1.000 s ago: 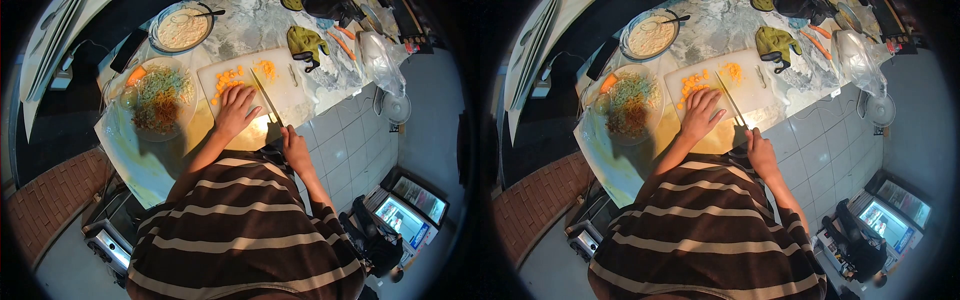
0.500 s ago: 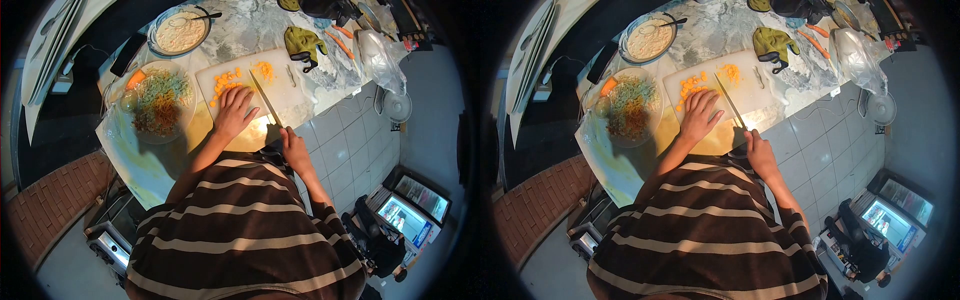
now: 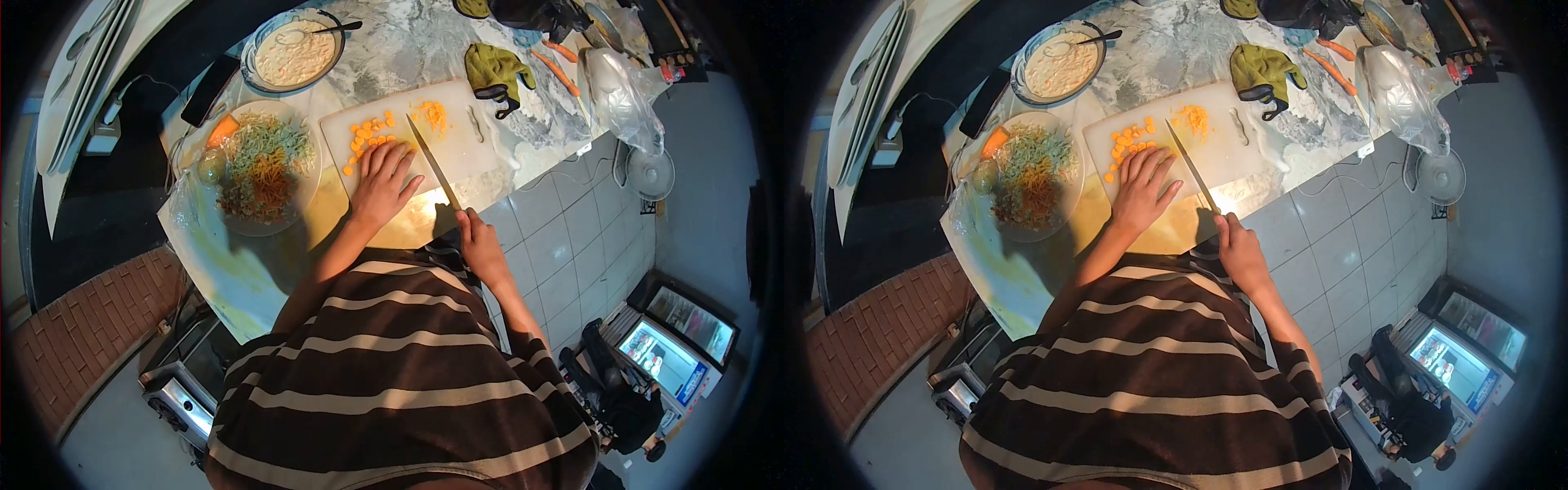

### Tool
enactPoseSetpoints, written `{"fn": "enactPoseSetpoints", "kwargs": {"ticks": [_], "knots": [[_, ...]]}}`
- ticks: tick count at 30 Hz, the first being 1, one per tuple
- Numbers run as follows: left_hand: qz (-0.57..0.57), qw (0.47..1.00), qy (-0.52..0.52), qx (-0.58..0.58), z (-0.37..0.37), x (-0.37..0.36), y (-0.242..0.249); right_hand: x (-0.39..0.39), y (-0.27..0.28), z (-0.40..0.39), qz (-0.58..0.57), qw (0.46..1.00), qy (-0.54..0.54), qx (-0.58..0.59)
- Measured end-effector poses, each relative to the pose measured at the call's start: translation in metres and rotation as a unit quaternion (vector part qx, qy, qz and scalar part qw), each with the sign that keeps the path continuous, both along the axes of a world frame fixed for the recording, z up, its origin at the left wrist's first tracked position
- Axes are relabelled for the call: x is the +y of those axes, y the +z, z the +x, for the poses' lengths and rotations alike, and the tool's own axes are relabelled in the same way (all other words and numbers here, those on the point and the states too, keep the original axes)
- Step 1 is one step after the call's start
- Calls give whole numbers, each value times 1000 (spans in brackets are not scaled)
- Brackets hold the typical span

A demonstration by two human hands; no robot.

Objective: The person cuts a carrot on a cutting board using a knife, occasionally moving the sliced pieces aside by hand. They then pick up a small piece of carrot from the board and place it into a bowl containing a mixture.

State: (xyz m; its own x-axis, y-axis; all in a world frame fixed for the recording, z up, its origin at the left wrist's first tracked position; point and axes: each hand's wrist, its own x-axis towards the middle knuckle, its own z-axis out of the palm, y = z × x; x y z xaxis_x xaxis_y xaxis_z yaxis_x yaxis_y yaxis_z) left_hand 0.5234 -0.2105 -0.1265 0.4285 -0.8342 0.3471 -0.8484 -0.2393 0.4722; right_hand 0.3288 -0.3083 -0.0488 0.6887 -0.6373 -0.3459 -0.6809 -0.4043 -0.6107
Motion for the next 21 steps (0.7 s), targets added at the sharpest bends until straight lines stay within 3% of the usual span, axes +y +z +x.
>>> {"fn": "enactPoseSetpoints", "kwargs": {"ticks": [2,21], "knots": [[-3,1000,-1,1,0,0,0,0,1,1,20,999,-6,40],[-21,1000,3,0,0,2,3,4,-5,1,-38,999,17,12]]}}
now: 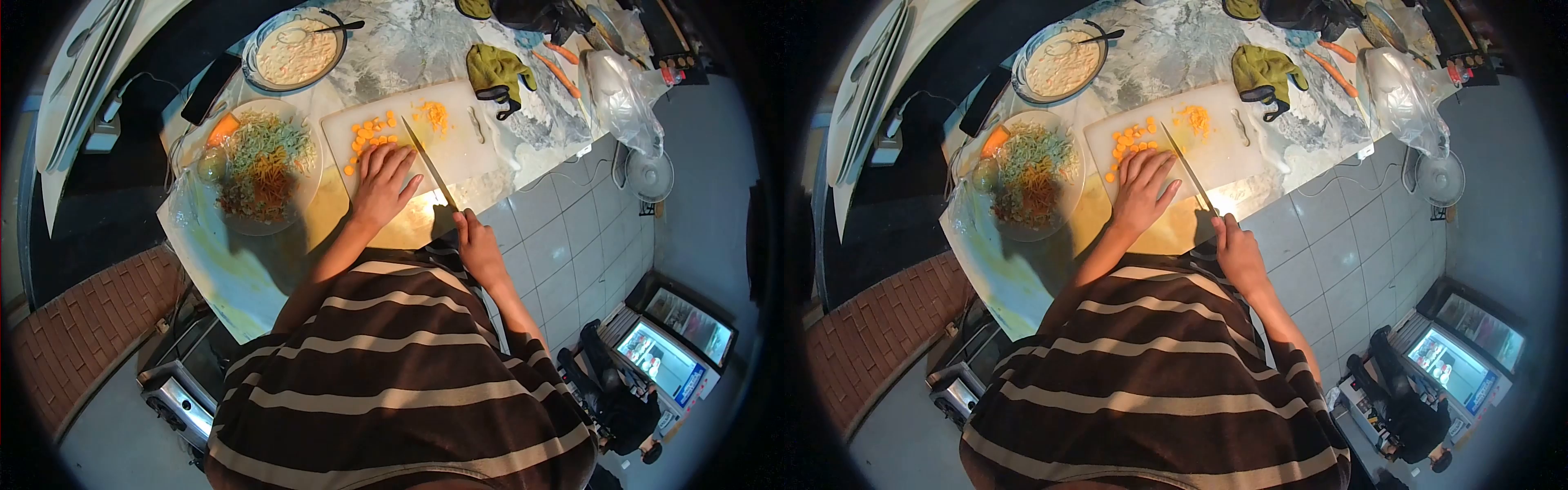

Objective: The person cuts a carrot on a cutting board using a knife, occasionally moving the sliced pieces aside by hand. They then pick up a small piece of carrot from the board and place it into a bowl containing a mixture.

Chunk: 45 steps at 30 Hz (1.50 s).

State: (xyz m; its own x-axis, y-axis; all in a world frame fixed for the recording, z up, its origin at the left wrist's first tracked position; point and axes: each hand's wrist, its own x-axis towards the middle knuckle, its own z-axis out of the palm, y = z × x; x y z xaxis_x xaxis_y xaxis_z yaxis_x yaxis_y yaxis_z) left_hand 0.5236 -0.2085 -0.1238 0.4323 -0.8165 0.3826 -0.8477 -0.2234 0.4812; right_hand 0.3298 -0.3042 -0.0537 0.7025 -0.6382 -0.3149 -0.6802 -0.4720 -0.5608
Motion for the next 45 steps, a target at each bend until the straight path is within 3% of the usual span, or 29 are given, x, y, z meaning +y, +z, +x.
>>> {"fn": "enactPoseSetpoints", "kwargs": {"ticks": [45], "knots": [[-1,1000,2,7,0,0,1,4,1,1,9,1000,-4,15]]}}
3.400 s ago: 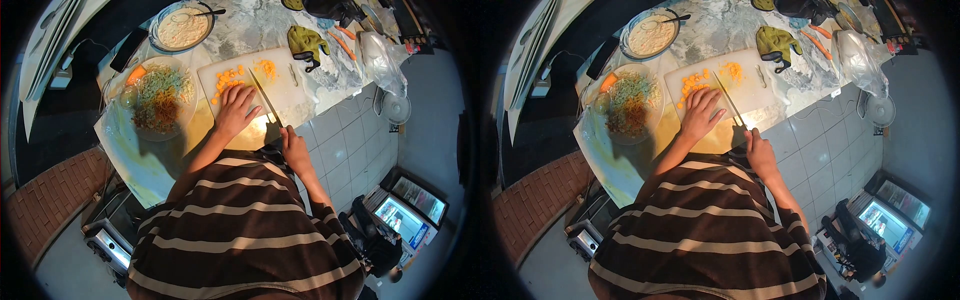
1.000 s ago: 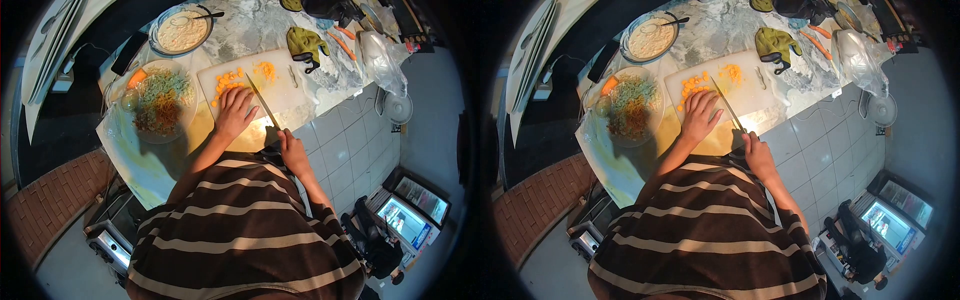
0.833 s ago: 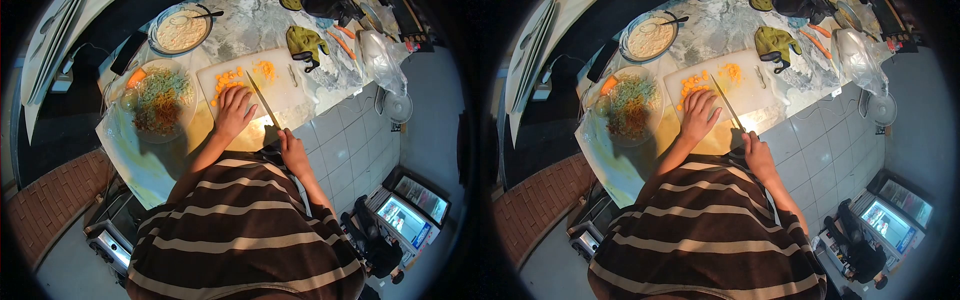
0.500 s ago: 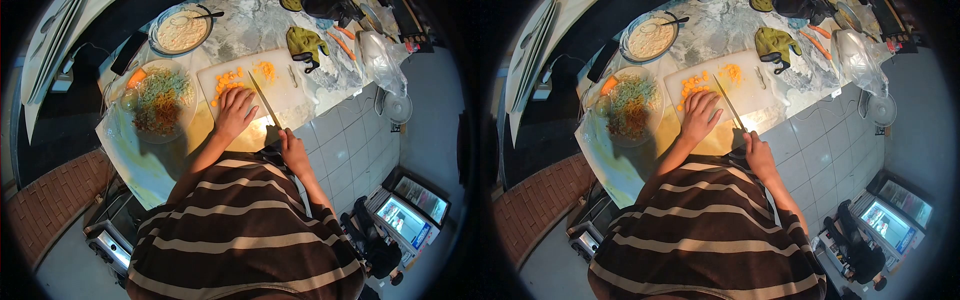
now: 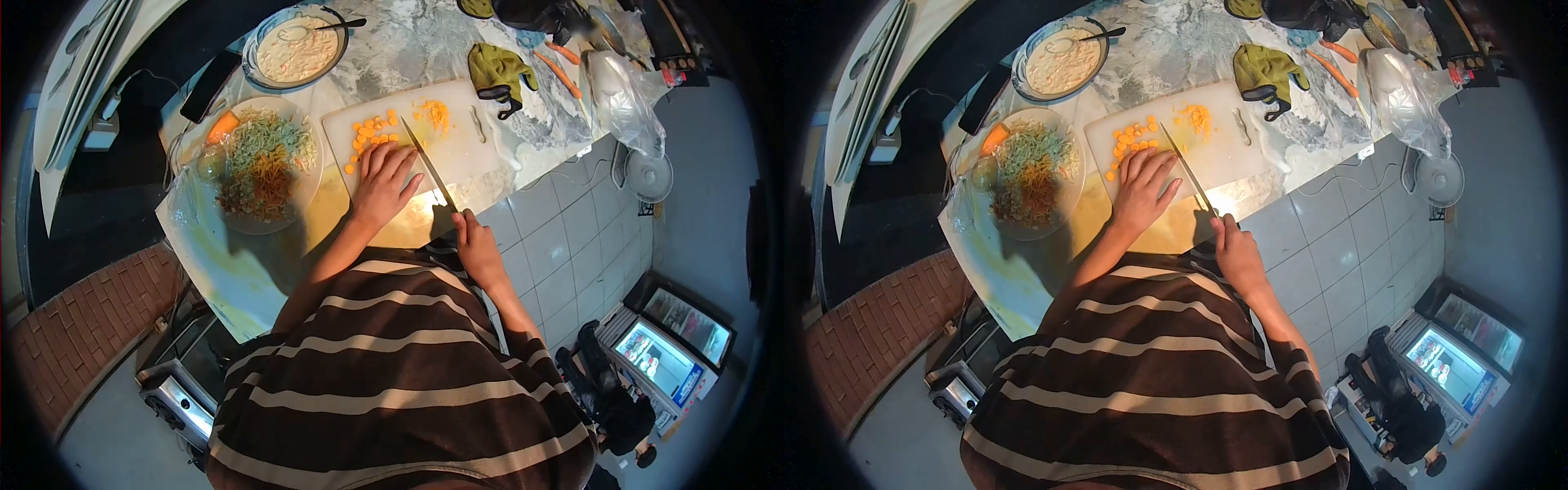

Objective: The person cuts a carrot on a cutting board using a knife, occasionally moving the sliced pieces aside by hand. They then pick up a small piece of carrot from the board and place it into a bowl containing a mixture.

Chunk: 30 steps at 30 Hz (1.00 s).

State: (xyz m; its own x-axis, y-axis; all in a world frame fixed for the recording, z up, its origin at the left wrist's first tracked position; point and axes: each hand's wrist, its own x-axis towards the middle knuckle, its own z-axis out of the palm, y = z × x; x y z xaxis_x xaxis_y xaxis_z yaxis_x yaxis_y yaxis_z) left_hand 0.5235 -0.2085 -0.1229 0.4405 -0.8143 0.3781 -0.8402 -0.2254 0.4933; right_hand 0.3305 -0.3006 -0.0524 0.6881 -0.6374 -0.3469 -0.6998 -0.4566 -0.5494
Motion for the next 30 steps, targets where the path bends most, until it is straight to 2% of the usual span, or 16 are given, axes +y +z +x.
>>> {"fn": "enactPoseSetpoints", "kwargs": {"ticks": [20,30], "knots": [[-2,1000,-1,-1,1,0,-3,-1,-6,0,-44,998,30,39],[0,1000,1,-3,1,0,-1,2,-11,2,-26,997,22,70]]}}
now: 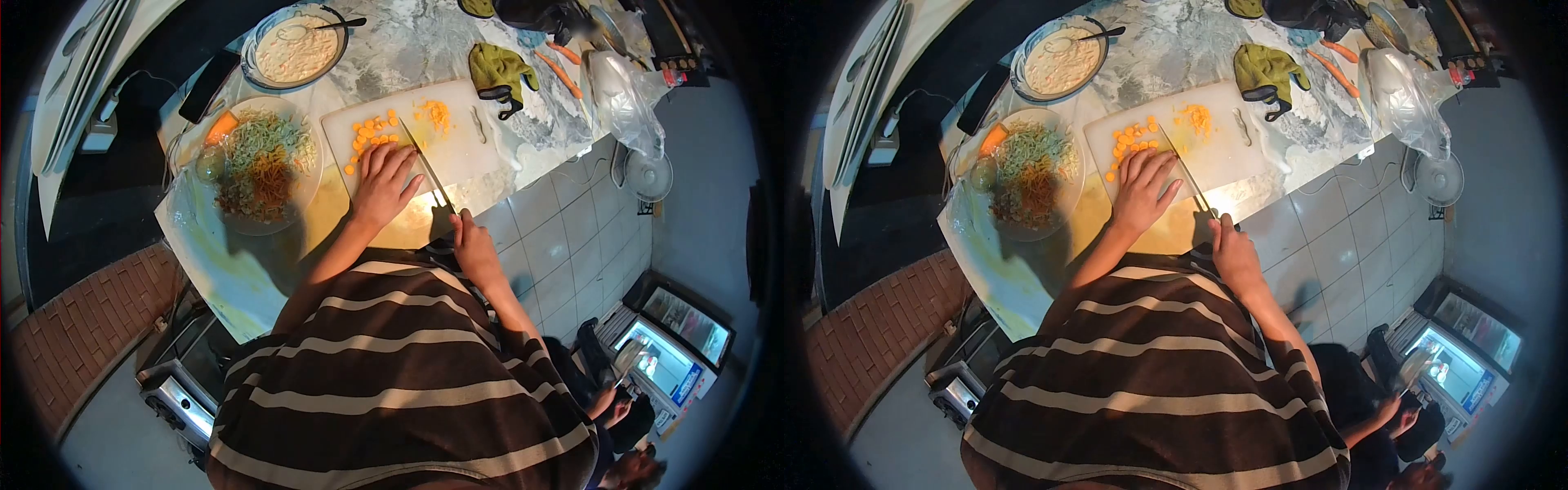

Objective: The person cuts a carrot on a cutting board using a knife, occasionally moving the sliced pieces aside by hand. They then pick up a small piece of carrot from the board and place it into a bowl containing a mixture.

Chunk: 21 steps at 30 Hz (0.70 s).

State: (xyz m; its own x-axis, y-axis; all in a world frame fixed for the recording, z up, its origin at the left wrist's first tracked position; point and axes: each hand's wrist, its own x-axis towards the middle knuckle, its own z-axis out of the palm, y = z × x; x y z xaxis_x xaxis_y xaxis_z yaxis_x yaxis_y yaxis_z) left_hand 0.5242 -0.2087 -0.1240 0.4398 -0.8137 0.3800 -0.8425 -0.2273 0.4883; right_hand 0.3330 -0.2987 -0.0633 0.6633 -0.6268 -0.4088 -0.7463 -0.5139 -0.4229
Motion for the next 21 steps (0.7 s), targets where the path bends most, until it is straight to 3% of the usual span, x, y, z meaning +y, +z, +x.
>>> {"fn": "enactPoseSetpoints", "kwargs": {"ticks": [21], "knots": [[32,999,-6,-7,-1,-1,1,-6,6,-6,-3,999,-8,-49]]}}
